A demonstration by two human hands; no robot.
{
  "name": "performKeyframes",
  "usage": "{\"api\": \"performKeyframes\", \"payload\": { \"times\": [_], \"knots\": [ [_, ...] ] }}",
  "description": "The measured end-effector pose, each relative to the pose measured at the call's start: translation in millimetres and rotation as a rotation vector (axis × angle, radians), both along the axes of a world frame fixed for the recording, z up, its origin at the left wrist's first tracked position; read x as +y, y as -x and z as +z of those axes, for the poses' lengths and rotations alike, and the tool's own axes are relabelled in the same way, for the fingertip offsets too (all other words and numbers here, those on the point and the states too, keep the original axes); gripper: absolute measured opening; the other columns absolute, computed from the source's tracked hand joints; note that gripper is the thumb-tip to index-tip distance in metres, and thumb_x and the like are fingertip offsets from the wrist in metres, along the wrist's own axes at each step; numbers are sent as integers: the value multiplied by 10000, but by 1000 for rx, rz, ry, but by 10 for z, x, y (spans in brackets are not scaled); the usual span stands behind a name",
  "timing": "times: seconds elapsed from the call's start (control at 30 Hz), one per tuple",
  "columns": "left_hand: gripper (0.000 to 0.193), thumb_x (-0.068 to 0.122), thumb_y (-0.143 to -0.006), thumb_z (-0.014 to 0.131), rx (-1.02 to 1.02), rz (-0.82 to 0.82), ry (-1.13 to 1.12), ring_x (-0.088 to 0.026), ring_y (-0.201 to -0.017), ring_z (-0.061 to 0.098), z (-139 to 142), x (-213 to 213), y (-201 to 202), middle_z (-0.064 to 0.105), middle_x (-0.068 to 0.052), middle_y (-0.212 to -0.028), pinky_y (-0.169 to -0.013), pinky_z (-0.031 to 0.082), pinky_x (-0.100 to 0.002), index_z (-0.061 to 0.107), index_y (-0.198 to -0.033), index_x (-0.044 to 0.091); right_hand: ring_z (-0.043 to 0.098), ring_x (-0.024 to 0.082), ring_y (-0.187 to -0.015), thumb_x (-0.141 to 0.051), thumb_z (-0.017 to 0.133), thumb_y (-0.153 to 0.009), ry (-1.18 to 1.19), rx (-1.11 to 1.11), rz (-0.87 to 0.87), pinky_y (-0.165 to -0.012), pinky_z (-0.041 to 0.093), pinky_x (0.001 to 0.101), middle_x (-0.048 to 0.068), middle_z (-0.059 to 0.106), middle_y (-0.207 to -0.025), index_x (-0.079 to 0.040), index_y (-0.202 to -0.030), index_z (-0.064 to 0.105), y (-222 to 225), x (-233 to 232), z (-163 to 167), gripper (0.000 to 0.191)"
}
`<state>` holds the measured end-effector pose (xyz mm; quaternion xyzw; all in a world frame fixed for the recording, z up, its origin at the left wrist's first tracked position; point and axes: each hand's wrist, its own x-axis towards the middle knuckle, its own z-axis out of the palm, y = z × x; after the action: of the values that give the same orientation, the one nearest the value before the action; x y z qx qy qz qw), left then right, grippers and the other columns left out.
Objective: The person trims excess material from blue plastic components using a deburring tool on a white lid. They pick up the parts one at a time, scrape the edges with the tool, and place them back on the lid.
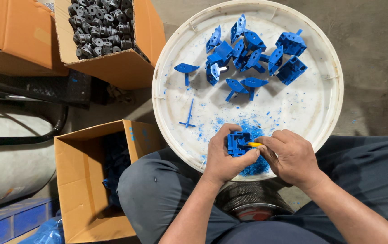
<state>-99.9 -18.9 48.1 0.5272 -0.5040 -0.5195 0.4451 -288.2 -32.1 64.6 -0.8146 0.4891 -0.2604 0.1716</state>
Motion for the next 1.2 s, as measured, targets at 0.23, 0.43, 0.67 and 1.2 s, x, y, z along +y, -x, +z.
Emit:
{"api": "performKeyframes", "payload": {
  "times": [0.23, 0.43, 0.67, 1.2],
  "knots": [
    [487, 250, -699, 856, -32, -2, 26, -64, -747, 632, -5, -2, -13, 682, 2, -855, -686, 547, -248, 615, -1080, 65, 605, 275, -684, -214, 743, -844, -30, 40, 13, -599, 479, 413, 57, 603, -707, -130, -964, 758, 15, 6, -24, 147],
    [489, 281, -689, 858, -88, -17, 24, -101, -758, 658, -35, 6, -31, 693, -18, -865, -702, 563, -270, 644, -1072, 64, 676, 325, -776, -247, 663, -900, -180, 70, 1, -639, 515, 442, 76, 705, -808, -146, -1025, 758, 9, 52, -81, 187],
    [476, 274, -686, 836, -232, -73, 215, -234, -893, 667, -85, 8, -64, 681, -92, -961, -810, 550, -348, 667, -1084, 73, 693, 378, -807, -382, 564, -936, -544, 182, -21, -685, 526, 486, 122, 747, -810, -192, -1031, 771, 55, 0, -27, 297],
    [450, 217, -679, 836, -141, -187, 163, -162, -868, 653, -118, -2, -123, 656, -49, -957, -783, 540, -294, 676, -1079, 87, 704, 358, -801, -354, 615, -910, -490, 132, 124, -676, 536, 468, 110, 750, -844, -153, -1036, 753, 162, 37, -172, 274]
  ]
}}
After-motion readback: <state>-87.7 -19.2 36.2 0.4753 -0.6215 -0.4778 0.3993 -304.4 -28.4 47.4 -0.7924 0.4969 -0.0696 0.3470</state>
